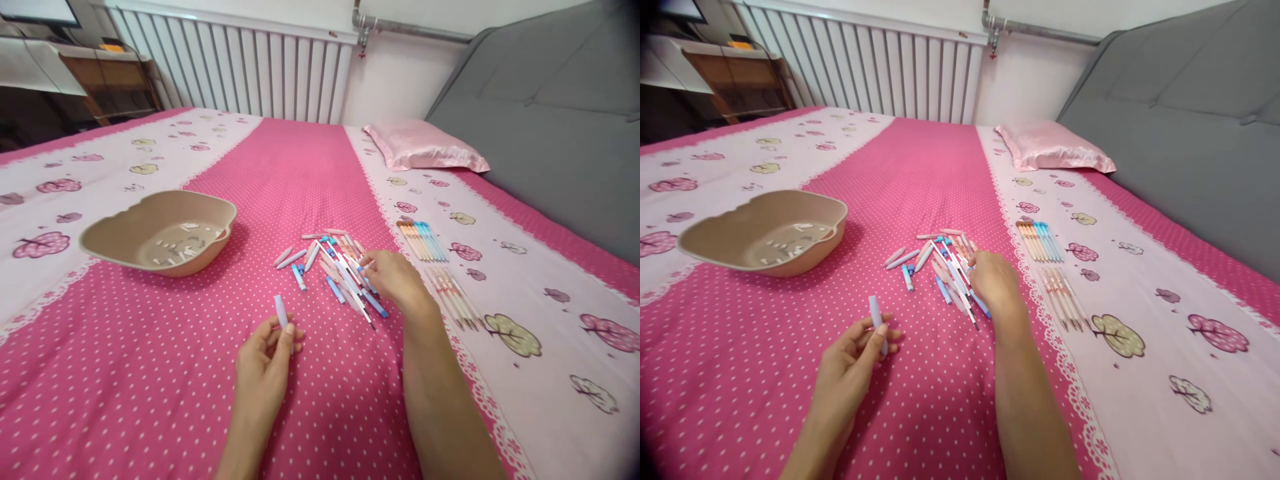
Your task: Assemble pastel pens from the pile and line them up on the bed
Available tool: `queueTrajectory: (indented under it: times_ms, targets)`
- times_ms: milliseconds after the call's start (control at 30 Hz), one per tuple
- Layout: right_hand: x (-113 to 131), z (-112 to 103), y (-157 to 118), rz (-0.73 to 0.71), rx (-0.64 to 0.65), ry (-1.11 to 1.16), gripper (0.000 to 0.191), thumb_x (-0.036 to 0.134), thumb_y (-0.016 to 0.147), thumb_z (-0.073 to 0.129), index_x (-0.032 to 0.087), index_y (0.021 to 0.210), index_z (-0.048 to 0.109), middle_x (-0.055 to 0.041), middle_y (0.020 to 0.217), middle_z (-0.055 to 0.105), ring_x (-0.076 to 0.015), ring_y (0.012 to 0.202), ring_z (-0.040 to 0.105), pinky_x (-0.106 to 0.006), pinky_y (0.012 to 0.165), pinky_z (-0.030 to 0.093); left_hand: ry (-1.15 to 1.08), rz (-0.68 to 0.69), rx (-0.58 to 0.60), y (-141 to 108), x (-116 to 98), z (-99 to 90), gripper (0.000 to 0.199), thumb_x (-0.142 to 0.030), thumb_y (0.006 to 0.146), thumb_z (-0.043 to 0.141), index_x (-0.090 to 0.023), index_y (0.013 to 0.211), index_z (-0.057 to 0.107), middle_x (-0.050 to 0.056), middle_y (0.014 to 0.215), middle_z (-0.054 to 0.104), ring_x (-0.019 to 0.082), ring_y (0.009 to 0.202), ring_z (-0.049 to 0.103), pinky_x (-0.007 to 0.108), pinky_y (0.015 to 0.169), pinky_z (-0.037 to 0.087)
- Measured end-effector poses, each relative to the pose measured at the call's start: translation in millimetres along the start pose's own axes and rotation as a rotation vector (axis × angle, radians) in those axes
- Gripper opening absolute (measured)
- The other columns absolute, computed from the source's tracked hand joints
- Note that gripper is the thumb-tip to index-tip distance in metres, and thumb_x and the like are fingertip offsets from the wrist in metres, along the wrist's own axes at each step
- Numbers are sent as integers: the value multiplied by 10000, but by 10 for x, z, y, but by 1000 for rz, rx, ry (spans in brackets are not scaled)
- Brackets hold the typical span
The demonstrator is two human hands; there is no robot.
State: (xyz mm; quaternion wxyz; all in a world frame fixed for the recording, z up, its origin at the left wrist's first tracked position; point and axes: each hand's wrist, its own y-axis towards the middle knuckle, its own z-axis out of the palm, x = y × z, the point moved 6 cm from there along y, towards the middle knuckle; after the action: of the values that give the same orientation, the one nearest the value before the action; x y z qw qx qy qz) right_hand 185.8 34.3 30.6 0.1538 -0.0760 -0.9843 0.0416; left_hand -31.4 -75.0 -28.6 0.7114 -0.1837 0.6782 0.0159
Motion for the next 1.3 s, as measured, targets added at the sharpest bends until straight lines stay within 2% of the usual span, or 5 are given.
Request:
queueTrajectory:
  times_ms: [233, 467, 800, 1067, 1300]
  targets:
    - [39, 39, 28, -32, 16, -16, 306, 159, 782, 521, 215, 1034, 684, -90, 951, 711, -237, 923, 643, -300, 726, 423, 1, -2, -4, -3, -45, 4, 475, -483, 634, 688, -117, 930, 623, 72, 728, 704, 173, 657, 652, 307, 676, 527]
    - [86, 131, 54, -51, 86, -65, 217, 246, 757, 625, 212, 958, 701, -79, 969, 712, -223, 903, 651, -269, 696, 431, 22, 8, 12, -6, -30, 5, 488, -483, 677, 667, -109, 984, 608, 68, 753, 706, 168, 679, 655, 310, 706, 526]
    - [127, 300, 123, -94, 161, -96, 229, 215, 729, 649, 210, 950, 710, -97, 989, 711, -235, 940, 650, -264, 718, 439, 20, -4, 14, -12, -49, 21, 500, -488, 661, 659, -101, 973, 609, 73, 760, 703, 175, 705, 655, 307, 711, 530]
    - [133, 257, 123, -68, 93, -88, 293, 209, 789, 561, 186, 1064, 656, -119, 1070, 685, -246, 981, 633, -286, 732, 448, 23, -6, 19, -17, -43, 21, 515, -493, 662, 657, -104, 996, 607, 71, 772, 703, 173, 719, 656, 306, 720, 531]
    - [153, 206, 100, -99, 7, -34, 266, 201, 790, 549, 211, 1031, 660, -83, 1005, 701, -245, 958, 633, -290, 707, 432, 31, -7, 15, -15, -65, 32, 503, -504, 655, 655, -106, 961, 615, 75, 764, 701, 183, 717, 660, 316, 712, 531]
